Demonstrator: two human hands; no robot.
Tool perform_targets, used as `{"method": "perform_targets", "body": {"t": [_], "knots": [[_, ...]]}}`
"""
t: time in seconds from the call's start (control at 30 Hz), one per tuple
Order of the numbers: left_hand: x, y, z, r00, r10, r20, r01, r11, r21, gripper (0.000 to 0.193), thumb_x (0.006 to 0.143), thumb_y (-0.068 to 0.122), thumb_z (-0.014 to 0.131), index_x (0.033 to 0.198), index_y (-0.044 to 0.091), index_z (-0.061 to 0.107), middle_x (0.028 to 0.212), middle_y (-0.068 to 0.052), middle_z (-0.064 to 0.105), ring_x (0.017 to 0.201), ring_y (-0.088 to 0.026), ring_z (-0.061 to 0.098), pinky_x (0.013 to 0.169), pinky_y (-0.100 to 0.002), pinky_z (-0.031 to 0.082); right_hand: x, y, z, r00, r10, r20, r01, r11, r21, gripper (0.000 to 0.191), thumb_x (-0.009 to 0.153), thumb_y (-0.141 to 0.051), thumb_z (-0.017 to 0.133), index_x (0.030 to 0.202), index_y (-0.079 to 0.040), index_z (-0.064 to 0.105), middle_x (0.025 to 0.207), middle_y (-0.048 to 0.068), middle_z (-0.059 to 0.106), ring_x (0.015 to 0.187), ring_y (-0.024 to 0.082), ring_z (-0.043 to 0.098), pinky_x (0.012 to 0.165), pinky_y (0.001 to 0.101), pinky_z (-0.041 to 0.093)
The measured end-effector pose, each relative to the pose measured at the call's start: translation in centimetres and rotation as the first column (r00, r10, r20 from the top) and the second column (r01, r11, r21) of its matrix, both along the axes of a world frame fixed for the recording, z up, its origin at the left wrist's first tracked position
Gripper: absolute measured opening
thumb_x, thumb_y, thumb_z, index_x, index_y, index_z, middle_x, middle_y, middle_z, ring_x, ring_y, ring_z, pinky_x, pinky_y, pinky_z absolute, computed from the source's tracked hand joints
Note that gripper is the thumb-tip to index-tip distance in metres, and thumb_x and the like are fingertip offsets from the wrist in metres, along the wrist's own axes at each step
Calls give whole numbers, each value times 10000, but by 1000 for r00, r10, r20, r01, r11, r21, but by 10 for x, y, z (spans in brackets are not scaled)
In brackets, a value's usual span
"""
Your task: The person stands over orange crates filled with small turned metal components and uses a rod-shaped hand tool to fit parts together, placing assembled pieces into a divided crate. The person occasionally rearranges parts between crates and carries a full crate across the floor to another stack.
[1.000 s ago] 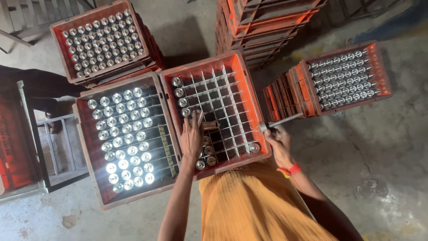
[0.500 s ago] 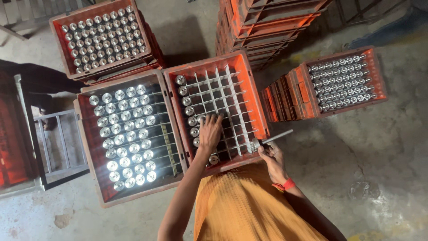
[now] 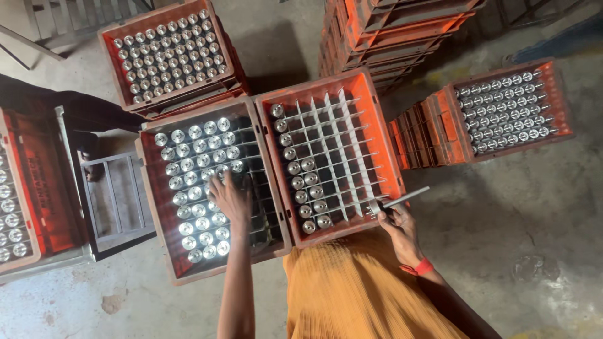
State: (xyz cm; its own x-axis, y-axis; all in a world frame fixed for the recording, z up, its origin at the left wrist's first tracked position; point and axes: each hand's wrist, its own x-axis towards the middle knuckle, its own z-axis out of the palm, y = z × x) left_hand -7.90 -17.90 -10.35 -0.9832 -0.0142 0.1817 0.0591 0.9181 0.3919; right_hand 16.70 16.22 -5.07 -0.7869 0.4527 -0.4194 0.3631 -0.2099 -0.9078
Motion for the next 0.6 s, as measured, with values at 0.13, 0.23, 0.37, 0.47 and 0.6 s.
{"method": "perform_targets", "body": {"t": [0.13, 0.23, 0.37, 0.47, 0.6], "knots": [[-36, 1, -3, 1000, -9, -30, 5, 994, -107, 467, 759, 411, 864, 1140, 171, 742, 1506, -233, 472, 1439, -417, 335, 1093, -681, 228, -2, -14, -13, 1000, 19, 8, -19, 1000, -11, 306, 939, -113, 716, 1226, -25, 661, 1097, 33, 702, 997, 109, 601, 844, 276, 471], [-42, 2, 10, 982, -71, 174, 91, 990, -108, 541, 828, 510, 861, 1121, 73, 731, 1436, -188, 501, 1445, -357, 359, 1150, -673, 230, 3, -18, -23, 999, 51, -7, -51, 999, 16, 282, 943, -102, 715, 1209, -21, 664, 1092, 29, 697, 999, 98, 603, 845, 270, 473], [-12, -15, 60, 992, -92, -86, 116, 934, 338, 488, 809, 408, 854, 1135, 66, 729, 1338, -174, 616, 1300, -325, 526, 1123, -538, 402, 13, -20, -25, 995, 91, -36, -94, 993, -68, 286, 952, -117, 712, 1216, -17, 667, 1045, 21, 675, 952, 94, 583, 834, 270, 474], [20, -8, 87, 982, -78, 173, -128, 399, 908, 413, 820, 268, 785, 1194, 110, 708, 1163, -96, 714, 1101, -207, 678, 1020, -401, 549, 9, -28, -19, 995, 91, -42, -93, 993, -68, 283, 932, -126, 705, 1186, -14, 652, 1057, 4, 699, 997, 99, 613, 876, 260, 486], [65, 66, 75, 852, -280, 442, -443, 65, 894, 166, 896, 167, 644, 1061, 148, 636, 874, -63, 706, 723, -172, 667, 621, -295, 541, -13, -41, 0, 985, 170, -27, -171, 984, -45, 318, 963, -113, 724, 1259, -6, 677, 1056, 39, 662, 1008, 126, 588, 876, 291, 491]]}}
